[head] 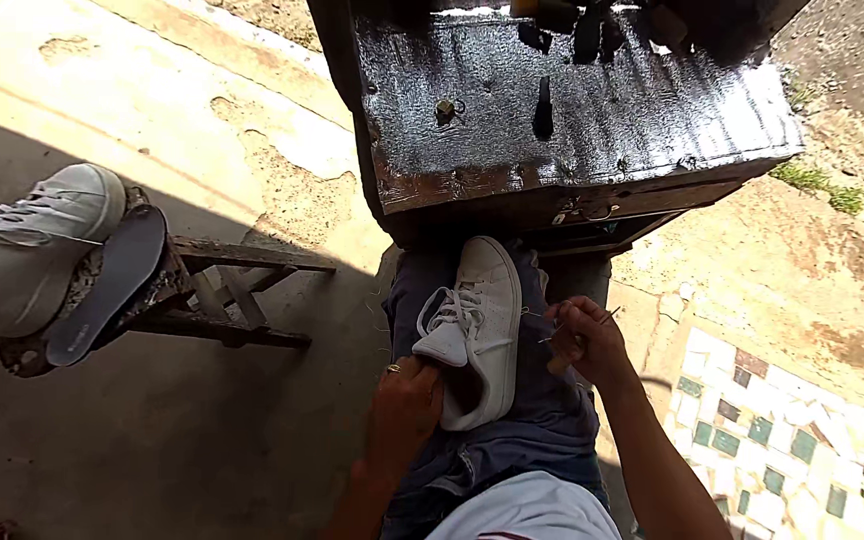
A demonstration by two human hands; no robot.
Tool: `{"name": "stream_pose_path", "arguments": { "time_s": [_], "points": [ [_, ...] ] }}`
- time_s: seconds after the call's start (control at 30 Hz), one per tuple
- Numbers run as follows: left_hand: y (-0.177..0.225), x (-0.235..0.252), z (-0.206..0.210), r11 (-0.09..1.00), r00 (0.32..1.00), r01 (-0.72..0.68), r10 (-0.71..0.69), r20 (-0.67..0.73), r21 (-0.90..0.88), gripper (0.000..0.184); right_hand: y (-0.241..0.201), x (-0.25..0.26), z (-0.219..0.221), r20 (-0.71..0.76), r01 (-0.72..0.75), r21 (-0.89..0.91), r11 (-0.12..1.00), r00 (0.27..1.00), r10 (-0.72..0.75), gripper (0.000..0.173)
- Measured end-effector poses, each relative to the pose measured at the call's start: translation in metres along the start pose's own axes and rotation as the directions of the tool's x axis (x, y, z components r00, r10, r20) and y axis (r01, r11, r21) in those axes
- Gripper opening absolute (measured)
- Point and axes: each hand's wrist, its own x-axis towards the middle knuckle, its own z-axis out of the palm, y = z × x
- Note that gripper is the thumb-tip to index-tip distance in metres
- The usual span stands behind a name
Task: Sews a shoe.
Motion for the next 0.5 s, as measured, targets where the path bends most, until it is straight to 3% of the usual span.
{"name": "stream_pose_path", "arguments": {
  "time_s": [0.03, 0.07, 0.1, 0.17, 0.2, 0.27, 0.5],
  "points": [
    [-0.002, 0.001, 0.0, 1.0, 1.0, -0.01, 0.01, 0.008, 0.014, 0.026, 0.003, 0.003, 0.007, -0.104, -0.006, -0.256, 0.967, 0.994, -0.021, 0.012],
    [-0.004, 0.002, 0.001, 1.0, 1.0, -0.02, 0.02, 0.024, 0.021, 0.027, 0.006, 0.005, 0.014, -0.175, -0.064, -0.516, 0.854, 0.984, -0.032, 0.013],
    [-0.007, 0.001, 0.002, 0.999, 0.999, -0.027, 0.026, 0.043, 0.019, 0.029, 0.009, 0.006, 0.022, -0.209, -0.132, -0.71, 0.692, 0.977, -0.028, 0.031],
    [-0.012, -0.006, 0.008, 0.999, 0.998, -0.031, 0.031, 0.06, 0.009, 0.036, 0.013, 0.006, 0.04, -0.257, -0.233, -0.886, 0.402, 0.967, -0.006, 0.067],
    [-0.013, -0.013, 0.011, 1.0, 0.997, -0.025, 0.025, 0.069, 0.0, 0.039, 0.013, 0.007, 0.048, -0.278, -0.265, -0.91, 0.319, 0.961, 0.004, 0.074],
    [-0.019, -0.03, 0.012, 1.0, 0.997, -0.004, 0.006, 0.072, -0.028, 0.045, 0.015, 0.009, 0.055, -0.304, -0.295, -0.921, 0.255, 0.953, 0.005, 0.071],
    [-0.045, -0.11, -0.005, 0.973, 0.996, 0.079, -0.069, 0.052, -0.216, 0.053, 0.014, 0.015, 0.055, -0.297, -0.306, -0.924, 0.231, 0.952, 0.073, 0.055]
  ]
}}
